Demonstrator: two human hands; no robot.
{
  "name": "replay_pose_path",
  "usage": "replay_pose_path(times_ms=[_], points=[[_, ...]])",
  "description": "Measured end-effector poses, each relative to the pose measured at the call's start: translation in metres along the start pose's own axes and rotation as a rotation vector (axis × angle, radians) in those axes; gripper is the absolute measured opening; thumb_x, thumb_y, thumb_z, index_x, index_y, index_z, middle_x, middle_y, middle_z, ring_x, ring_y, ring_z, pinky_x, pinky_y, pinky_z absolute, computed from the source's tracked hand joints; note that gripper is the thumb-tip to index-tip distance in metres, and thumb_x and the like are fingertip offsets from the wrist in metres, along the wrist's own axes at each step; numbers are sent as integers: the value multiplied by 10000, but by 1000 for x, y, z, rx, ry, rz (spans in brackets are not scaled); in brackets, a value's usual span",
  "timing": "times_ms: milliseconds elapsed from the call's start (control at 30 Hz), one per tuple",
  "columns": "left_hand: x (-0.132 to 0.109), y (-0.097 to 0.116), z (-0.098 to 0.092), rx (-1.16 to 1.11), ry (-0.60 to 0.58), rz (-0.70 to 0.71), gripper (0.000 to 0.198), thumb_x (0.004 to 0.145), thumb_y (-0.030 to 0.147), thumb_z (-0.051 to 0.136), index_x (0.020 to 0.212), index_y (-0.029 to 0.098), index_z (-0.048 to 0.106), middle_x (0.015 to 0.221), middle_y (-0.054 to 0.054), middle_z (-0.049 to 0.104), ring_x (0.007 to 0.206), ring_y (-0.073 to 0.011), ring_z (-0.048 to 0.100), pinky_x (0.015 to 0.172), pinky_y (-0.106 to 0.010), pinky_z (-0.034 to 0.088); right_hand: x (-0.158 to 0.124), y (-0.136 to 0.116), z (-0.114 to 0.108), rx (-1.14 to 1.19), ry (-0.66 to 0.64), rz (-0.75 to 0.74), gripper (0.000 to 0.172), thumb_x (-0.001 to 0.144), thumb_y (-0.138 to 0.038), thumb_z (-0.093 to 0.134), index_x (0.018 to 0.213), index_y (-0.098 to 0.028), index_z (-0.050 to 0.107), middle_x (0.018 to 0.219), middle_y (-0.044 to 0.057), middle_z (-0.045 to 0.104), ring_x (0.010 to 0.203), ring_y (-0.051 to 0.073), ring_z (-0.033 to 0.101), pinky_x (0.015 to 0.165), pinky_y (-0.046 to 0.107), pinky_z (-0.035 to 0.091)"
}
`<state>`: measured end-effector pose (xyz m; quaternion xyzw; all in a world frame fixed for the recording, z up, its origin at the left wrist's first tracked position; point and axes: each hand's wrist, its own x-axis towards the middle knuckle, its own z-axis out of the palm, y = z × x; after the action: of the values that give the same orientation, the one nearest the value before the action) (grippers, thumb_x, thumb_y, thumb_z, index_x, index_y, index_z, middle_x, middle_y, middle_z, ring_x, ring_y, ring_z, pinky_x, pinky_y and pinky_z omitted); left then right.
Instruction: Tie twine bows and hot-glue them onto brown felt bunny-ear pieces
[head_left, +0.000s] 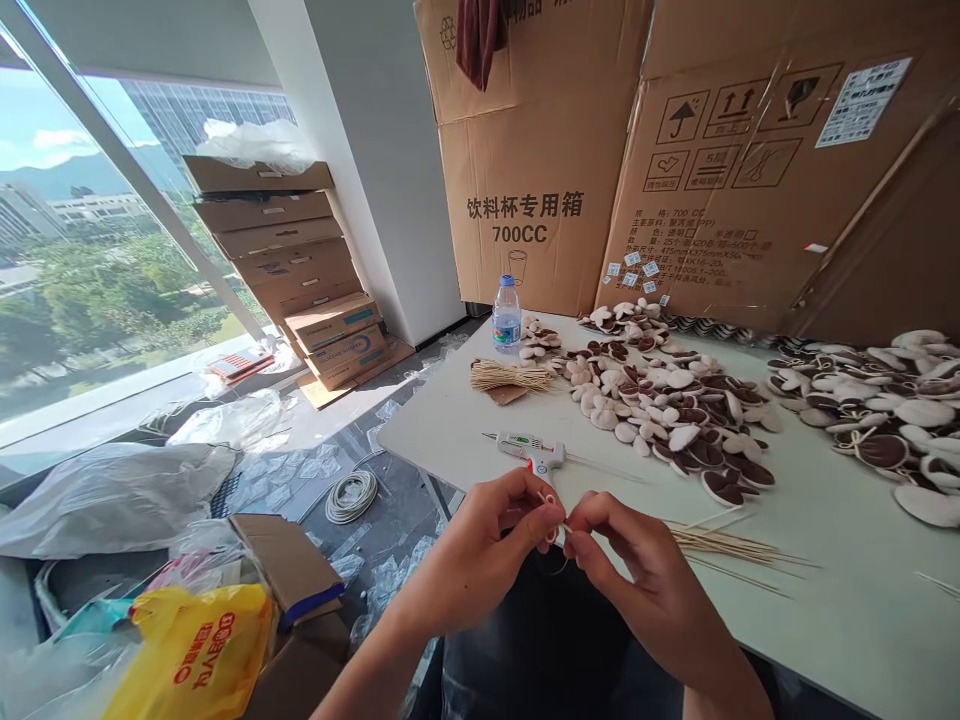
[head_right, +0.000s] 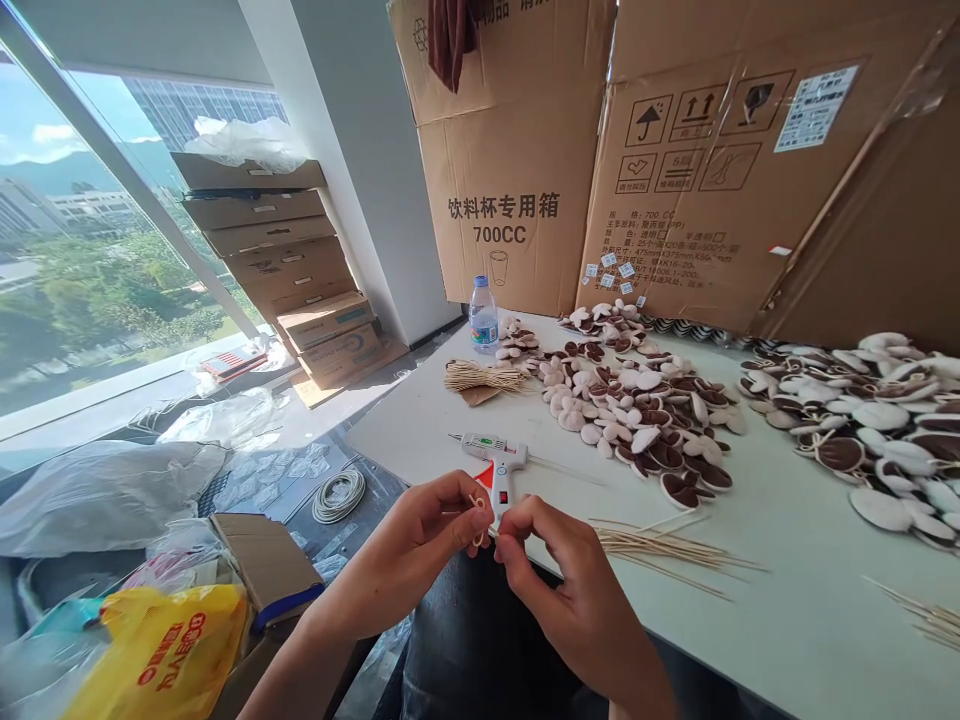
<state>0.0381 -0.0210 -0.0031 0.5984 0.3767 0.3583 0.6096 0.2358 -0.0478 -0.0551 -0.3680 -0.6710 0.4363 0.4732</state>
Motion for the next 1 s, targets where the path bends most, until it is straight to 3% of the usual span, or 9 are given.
replay_pose_path(times_ms=[233, 333, 467, 600, 867, 1000], points=[[-3, 7, 5, -25, 48, 29, 161, 1032, 318, 756, 954, 177, 747, 863, -23, 732, 835, -184, 698, 841, -310, 545, 0, -5, 4, 79, 79, 35, 262, 1136, -413, 601, 932, -260, 662, 860, 13, 644, 815, 208, 623, 787, 318, 540], [-3, 6, 4, -14, 48, 33, 111, 1000, 286, 791, 985, 175, 785, 920, -41, 770, 888, -194, 713, 887, -315, 560, 3, -4, 6, 98, 199, 18, 277, 1126, -430, 625, 917, -263, 696, 824, 2, 645, 775, 191, 618, 755, 290, 550], [-3, 3, 1, 56, 64, 8, 123, 945, 278, 849, 996, 170, 820, 964, -52, 794, 923, -198, 702, 907, -313, 566, 4, -1, 7, 70, 340, 46, 159, 1060, -442, 739, 1044, -285, 765, 923, 16, 727, 838, 202, 689, 804, 289, 602], [-2, 2, 0, 119, 25, -19, 144, 954, 308, 842, 969, 165, 836, 926, -54, 798, 881, -196, 699, 866, -311, 564, 3, -2, 5, 93, 281, 41, 117, 1050, -400, 759, 1062, -290, 796, 966, 28, 748, 915, 218, 718, 837, 303, 616], [-1, 4, -1, 198, 16, -10, 169, 950, 358, 857, 939, 191, 838, 913, -35, 803, 900, -205, 715, 883, -299, 556, 3, -4, 5, 103, 289, 47, 217, 1093, -411, 670, 940, -257, 680, 871, -1, 618, 774, 176, 625, 721, 259, 567], [-1, 6, -1, 274, 46, 3, 146, 984, 347, 811, 941, 208, 829, 907, -18, 802, 906, -197, 719, 882, -287, 547, 3, -5, 6, 75, 234, 74, 171, 1111, -416, 647, 1029, -268, 672, 945, 10, 640, 870, 191, 655, 788, 273, 579]])
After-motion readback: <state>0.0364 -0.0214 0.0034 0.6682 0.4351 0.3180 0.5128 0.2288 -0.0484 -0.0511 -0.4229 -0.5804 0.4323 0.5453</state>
